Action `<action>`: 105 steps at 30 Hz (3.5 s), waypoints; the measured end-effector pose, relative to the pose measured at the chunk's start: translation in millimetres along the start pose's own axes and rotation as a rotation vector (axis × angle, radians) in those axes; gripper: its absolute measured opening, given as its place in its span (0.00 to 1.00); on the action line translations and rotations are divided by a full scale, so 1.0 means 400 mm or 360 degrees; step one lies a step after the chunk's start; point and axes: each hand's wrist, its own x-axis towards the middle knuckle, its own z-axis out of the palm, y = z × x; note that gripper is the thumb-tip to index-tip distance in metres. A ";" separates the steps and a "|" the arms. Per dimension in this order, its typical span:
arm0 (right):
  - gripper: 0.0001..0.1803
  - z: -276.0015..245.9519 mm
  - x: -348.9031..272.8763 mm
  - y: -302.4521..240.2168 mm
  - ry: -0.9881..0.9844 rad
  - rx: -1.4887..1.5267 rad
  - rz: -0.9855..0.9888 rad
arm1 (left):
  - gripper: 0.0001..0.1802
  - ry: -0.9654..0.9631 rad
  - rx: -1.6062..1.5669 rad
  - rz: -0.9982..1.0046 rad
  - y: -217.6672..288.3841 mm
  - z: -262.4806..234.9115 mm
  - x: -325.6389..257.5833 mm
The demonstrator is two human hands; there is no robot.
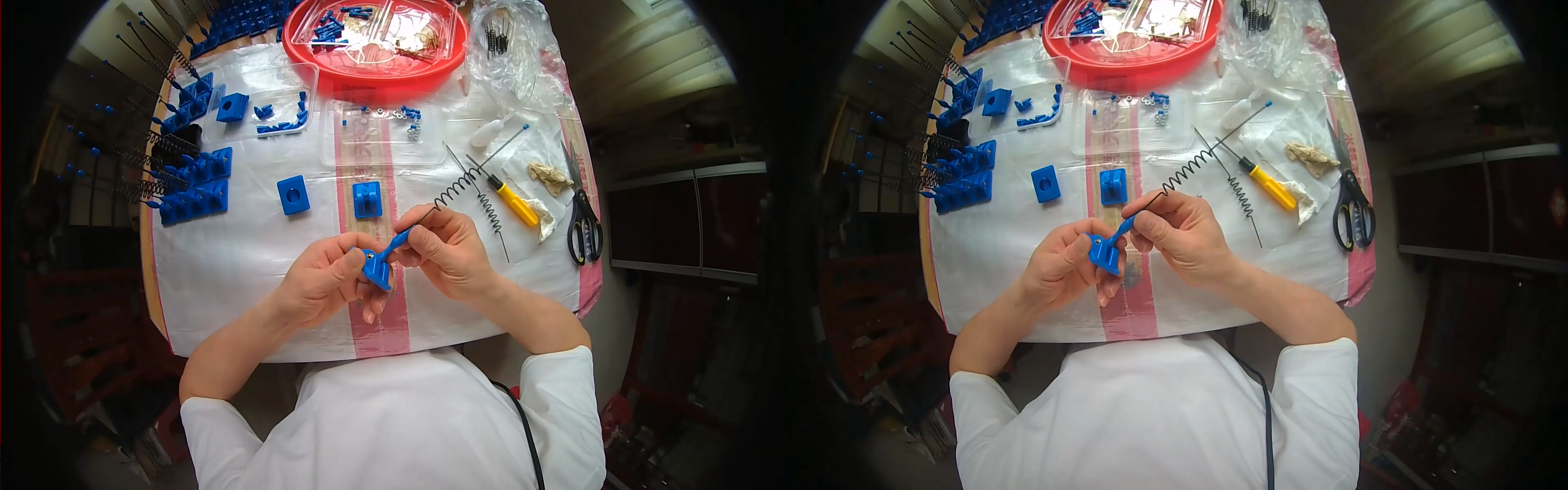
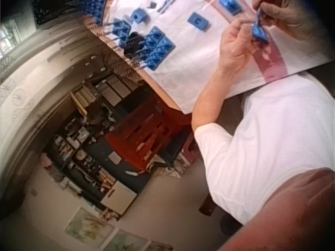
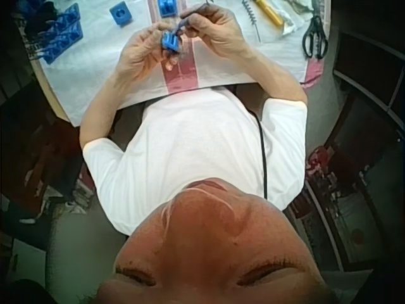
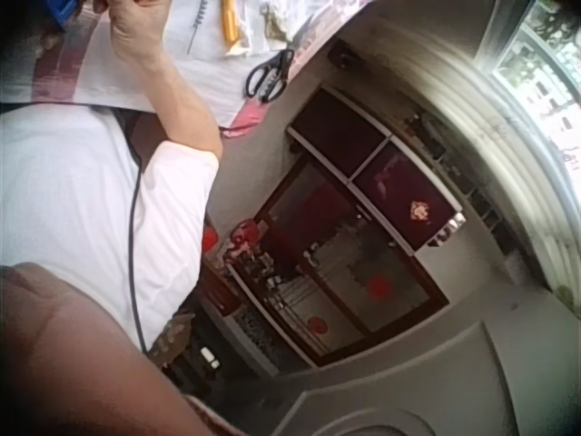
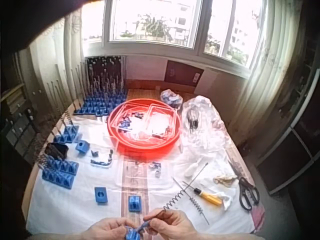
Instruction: Assembling small plastic parts with springs and applying adhesive or lubricant.
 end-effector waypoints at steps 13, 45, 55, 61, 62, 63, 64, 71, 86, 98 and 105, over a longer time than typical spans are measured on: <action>0.28 0.031 -0.001 -0.088 -0.0014 -0.0357 -0.0284 | 0.20 0.0091 0.0655 0.0338 0.035 0.023 -0.024; 0.16 0.394 0.980 -0.120 0.0021 -0.2798 -0.1340 | 0.06 0.0473 0.1511 0.1070 0.066 0.028 -0.045; 0.16 0.363 1.016 -0.100 0.0206 -0.2834 -0.1418 | 0.07 0.0469 0.1566 0.1113 0.070 0.024 -0.039; 0.16 0.363 0.980 -0.137 0.0222 -0.2697 -0.1384 | 0.07 0.0458 0.1578 0.1138 0.069 0.021 -0.040; 0.17 0.370 0.975 -0.145 0.0257 -0.2690 -0.1332 | 0.07 0.0456 0.1583 0.1142 0.069 0.020 -0.040; 0.17 0.375 0.966 -0.153 0.0265 -0.2706 -0.1354 | 0.07 0.0464 0.1582 0.1141 0.068 0.018 -0.041; 0.17 0.371 0.961 -0.163 0.0280 -0.2723 -0.1377 | 0.08 0.0466 0.1583 0.1140 0.067 0.018 -0.040; 0.17 0.318 0.953 -0.173 0.0420 -0.2779 -0.1323 | 0.07 0.0454 0.1612 0.1121 0.063 0.017 -0.035; 0.18 0.330 0.925 -0.172 0.0368 -0.2777 -0.1333 | 0.06 0.0484 0.1593 0.1088 0.061 0.015 -0.035; 0.17 0.300 0.963 -0.158 0.0379 -0.2901 -0.1427 | 0.05 0.0471 0.1575 0.1123 0.061 0.021 -0.037; 0.23 0.287 0.944 -0.168 0.0422 -0.2930 -0.1403 | 0.07 0.0477 0.1589 0.1028 0.065 0.026 -0.039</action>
